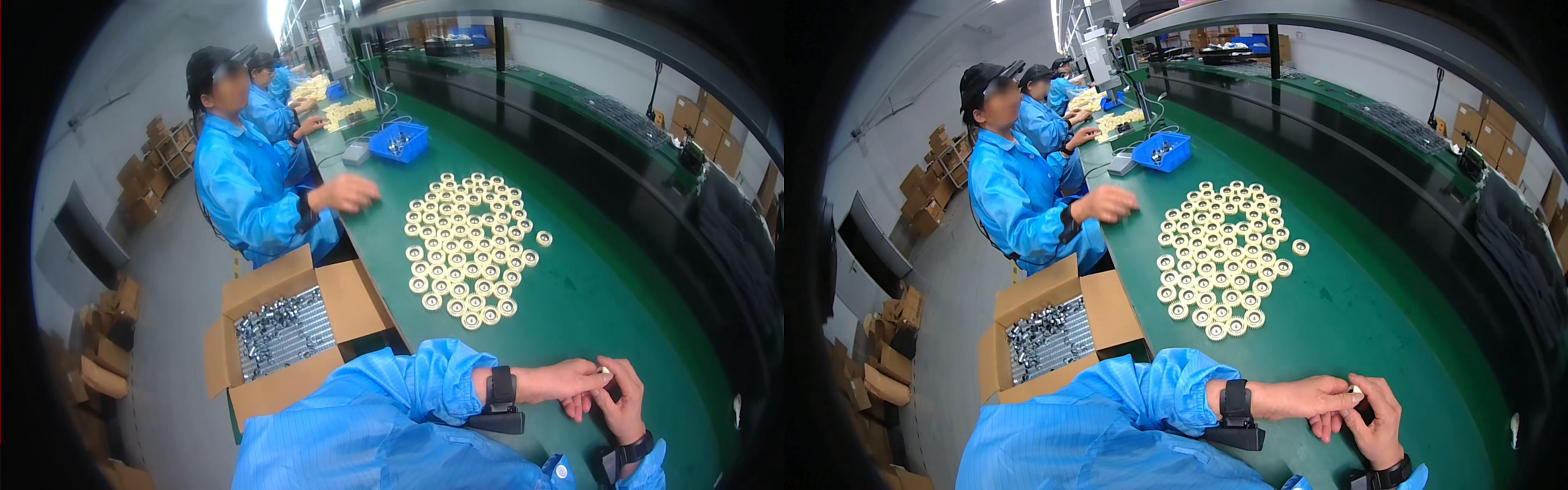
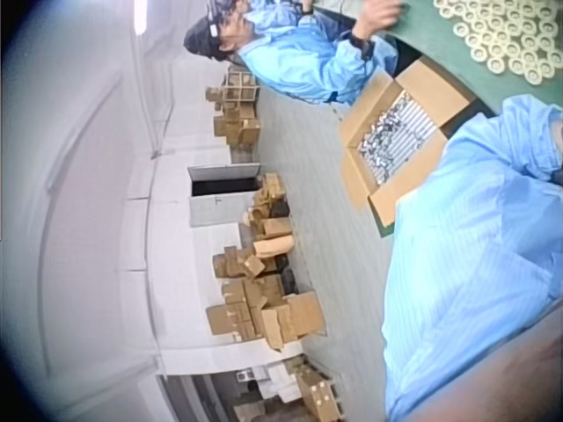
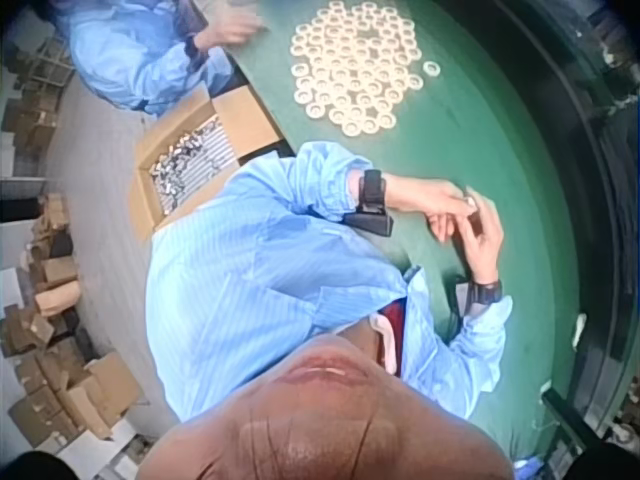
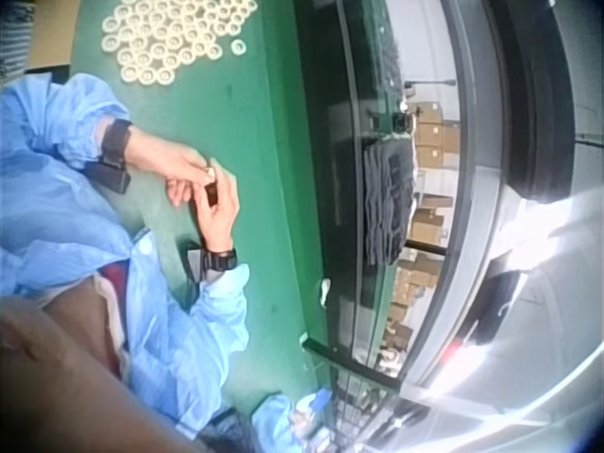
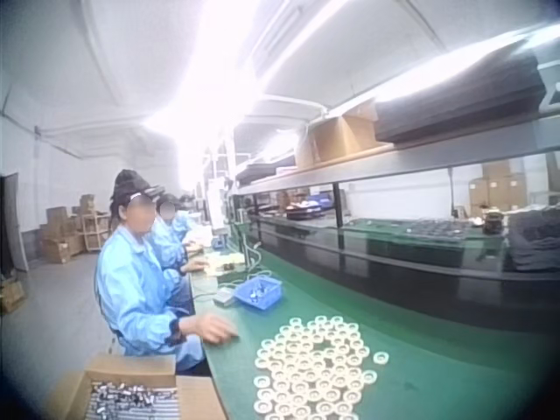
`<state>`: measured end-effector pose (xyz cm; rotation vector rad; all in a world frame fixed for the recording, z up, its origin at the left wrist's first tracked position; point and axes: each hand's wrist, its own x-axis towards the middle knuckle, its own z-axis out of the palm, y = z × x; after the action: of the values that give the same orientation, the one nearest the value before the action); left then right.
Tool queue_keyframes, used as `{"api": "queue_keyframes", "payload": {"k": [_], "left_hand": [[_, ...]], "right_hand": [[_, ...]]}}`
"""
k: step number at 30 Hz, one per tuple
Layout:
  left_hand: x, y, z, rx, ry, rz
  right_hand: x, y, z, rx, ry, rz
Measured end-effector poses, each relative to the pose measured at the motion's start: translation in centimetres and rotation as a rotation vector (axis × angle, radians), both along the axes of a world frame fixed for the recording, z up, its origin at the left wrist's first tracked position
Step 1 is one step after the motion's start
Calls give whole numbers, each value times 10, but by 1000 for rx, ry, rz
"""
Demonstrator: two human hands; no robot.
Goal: The worker is assembling small plastic and metal components, likely for an electronic device or small motor, at a factory workbench.
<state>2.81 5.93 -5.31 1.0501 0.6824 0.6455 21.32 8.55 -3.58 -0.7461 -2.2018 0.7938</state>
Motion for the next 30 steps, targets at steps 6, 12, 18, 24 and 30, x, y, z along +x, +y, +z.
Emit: {"api": "queue_keyframes", "payload": {"k": [6,12,18,24,30], "left_hand": [[-1,0,-2,11,16,-1],[-2,-2,1,23,16,12],[1,1,-4,17,3,9],[-2,2,-3,17,9,12],[0,-1,-3,4,4,29]], "right_hand": [[1,1,-2,-58,-47,-5],[-3,0,-2,-30,-9,10],[-1,-2,-3,7,39,-2],[-3,0,-5,-16,44,-29],[3,-1,-8,-165,26,-43]]}}
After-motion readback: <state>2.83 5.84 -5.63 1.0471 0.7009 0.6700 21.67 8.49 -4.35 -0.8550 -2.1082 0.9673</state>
